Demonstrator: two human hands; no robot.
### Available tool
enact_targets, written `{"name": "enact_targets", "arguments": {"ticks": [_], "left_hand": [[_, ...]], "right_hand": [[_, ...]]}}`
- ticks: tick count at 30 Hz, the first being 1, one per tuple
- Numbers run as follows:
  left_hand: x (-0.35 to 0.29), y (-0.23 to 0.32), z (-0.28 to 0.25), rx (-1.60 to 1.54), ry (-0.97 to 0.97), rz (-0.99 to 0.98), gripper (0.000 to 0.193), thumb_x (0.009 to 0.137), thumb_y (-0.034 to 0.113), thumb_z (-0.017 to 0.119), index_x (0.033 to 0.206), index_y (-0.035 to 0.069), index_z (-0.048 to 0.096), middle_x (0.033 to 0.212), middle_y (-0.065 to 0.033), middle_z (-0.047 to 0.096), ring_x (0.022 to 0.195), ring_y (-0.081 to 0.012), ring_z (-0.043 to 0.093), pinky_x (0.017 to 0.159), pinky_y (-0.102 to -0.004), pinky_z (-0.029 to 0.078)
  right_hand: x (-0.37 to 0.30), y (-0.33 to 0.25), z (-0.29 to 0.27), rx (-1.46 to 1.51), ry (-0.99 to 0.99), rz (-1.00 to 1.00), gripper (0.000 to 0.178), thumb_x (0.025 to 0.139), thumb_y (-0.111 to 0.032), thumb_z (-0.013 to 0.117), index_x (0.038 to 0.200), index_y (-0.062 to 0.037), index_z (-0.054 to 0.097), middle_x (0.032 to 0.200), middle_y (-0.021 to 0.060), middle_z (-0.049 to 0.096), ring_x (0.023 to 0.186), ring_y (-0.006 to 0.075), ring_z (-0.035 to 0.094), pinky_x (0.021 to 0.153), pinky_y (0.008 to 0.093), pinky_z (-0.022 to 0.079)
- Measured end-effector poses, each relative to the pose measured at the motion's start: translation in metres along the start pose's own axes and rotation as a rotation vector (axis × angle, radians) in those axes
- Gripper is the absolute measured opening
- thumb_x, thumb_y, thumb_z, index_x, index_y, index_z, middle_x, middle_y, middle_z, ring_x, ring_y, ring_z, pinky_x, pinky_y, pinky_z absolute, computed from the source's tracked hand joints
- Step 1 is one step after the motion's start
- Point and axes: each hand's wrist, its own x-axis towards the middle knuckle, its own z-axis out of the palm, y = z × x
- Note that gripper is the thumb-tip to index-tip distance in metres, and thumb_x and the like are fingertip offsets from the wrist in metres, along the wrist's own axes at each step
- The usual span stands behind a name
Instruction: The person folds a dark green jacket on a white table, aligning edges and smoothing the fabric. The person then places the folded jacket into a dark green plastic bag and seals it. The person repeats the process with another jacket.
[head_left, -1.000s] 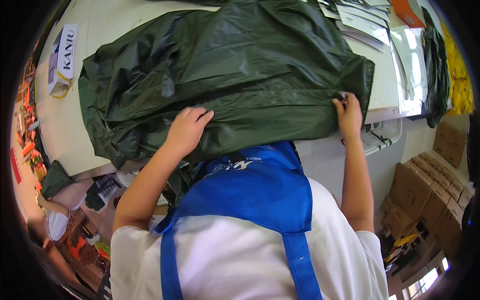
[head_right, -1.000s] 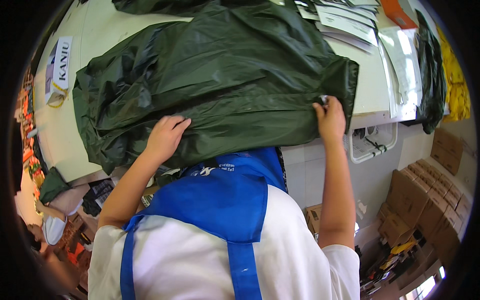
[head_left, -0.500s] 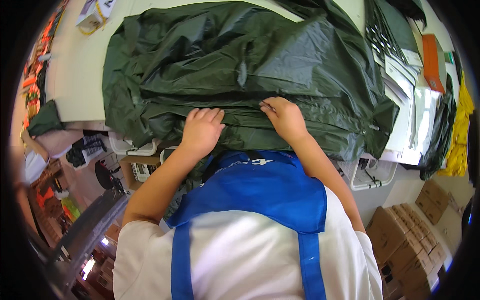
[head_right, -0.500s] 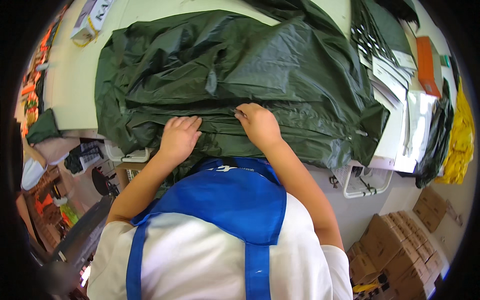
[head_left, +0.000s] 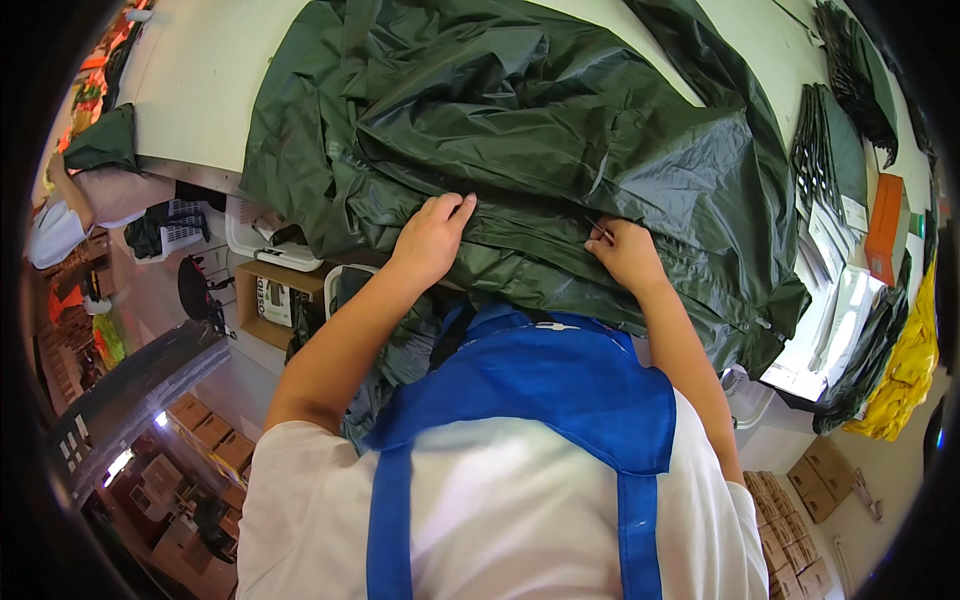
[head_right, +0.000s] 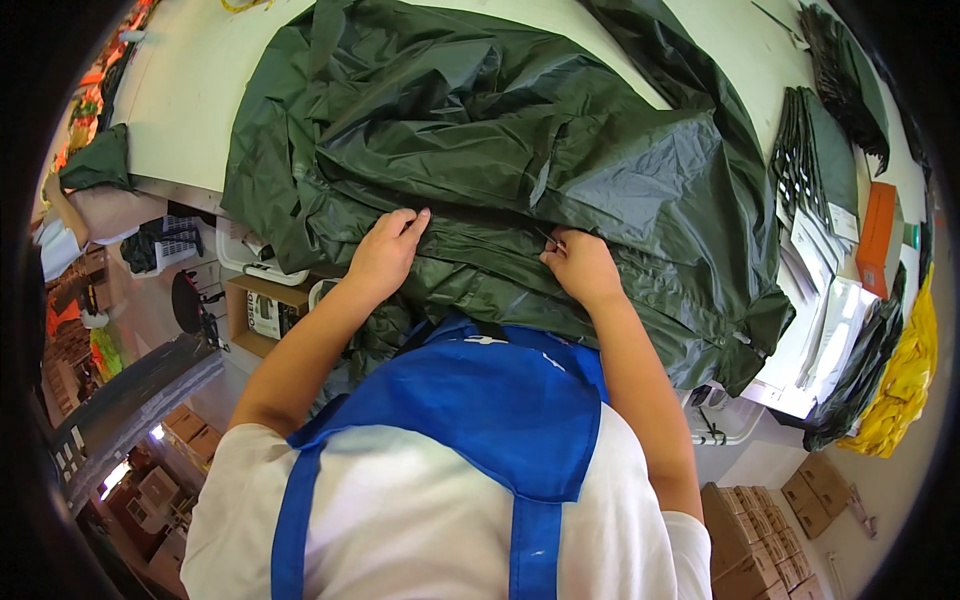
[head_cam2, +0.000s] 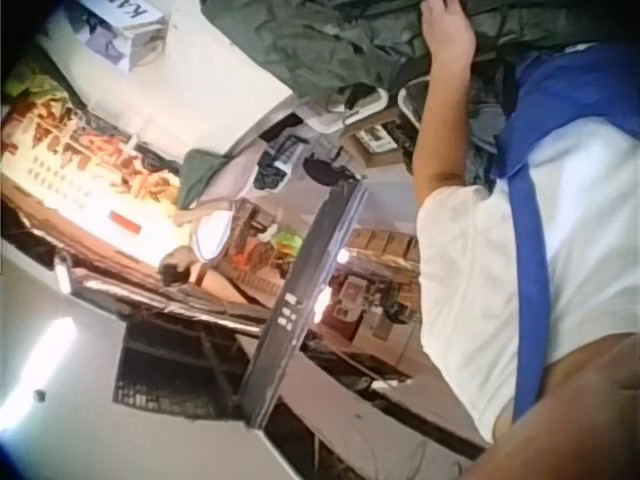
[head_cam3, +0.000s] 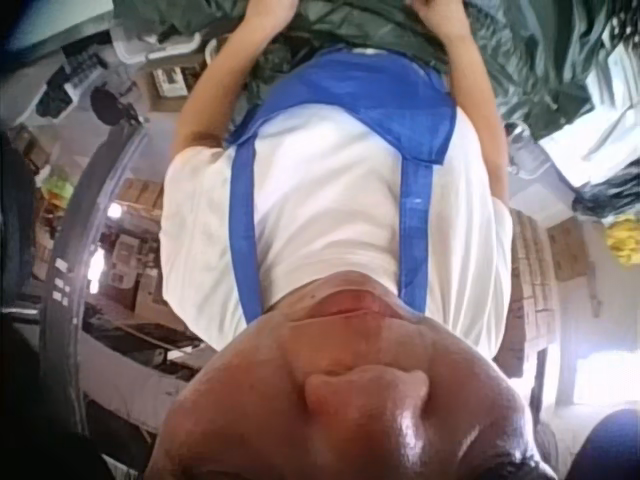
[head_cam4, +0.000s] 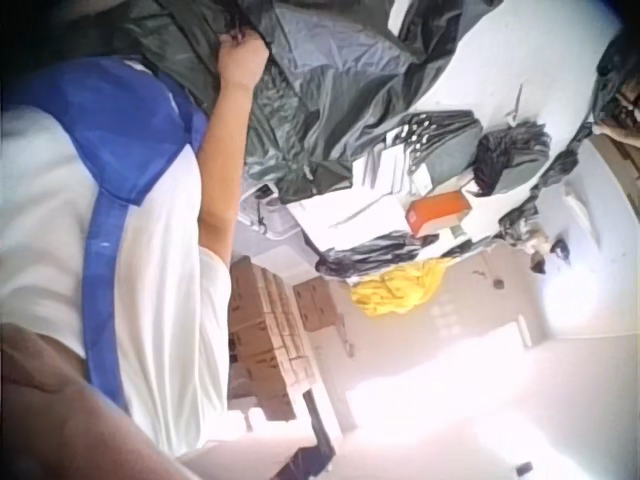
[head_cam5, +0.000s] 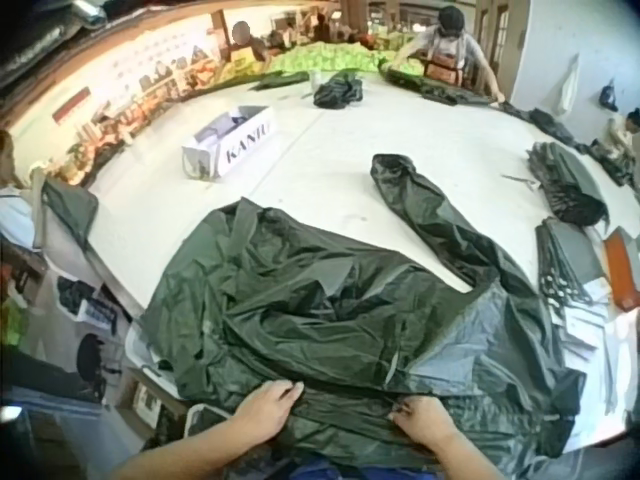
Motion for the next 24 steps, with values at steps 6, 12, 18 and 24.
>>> {"name": "enact_targets", "arguments": {"ticks": [6,12,18,24], "left_hand": [[0.005,-0.003,-0.005,0.116,-0.137,0.1,0.05,0.076,0.002,0.055,0.125,-0.004,0.051,0.104,-0.0115,0.053,0.09,-0.0281,0.054,0.076,-0.0362,0.05],[0.012,-0.005,-0.011,0.126,-0.145,0.094,0.042,0.078,0.007,0.054,0.119,-0.001,0.055,0.094,-0.0075,0.052,0.086,-0.0249,0.054,0.072,-0.0358,0.05],[0.01,-0.029,-0.046,0.184,0.109,-0.058,0.032,0.073,0.009,0.062,0.105,0.014,0.063,0.102,-0.0044,0.058,0.098,-0.0245,0.055,0.081,-0.0411,0.042],[-0.025,-0.097,-0.068,-0.198,0.157,-0.669,0.032,0.082,0.019,0.065,0.108,0.002,0.058,0.107,-0.017,0.06,0.101,-0.0332,0.058,0.086,-0.0384,0.046]], "right_hand": [[0.006,-0.005,-0.005,-0.078,-0.099,0.076,0.023,0.073,-0.019,0.071,0.087,-0.0027,0.063,0.079,0.0152,0.065,0.076,0.0327,0.063,0.07,0.0386,0.048],[0.015,-0.004,-0.003,-0.081,-0.168,0.123,0.026,0.072,-0.023,0.071,0.085,-0.0022,0.062,0.078,0.0162,0.064,0.074,0.0327,0.062,0.069,0.0384,0.047],[0.017,0.0,-0.01,-0.158,-0.162,0.04,0.031,0.074,-0.027,0.07,0.084,0.0,0.06,0.075,0.0178,0.061,0.072,0.0336,0.06,0.068,0.0387,0.046],[0.01,-0.004,-0.011,-0.267,-0.119,0.122,0.032,0.075,-0.029,0.07,0.081,0.0007,0.059,0.074,0.0198,0.061,0.071,0.0374,0.059,0.065,0.0425,0.045]]}}
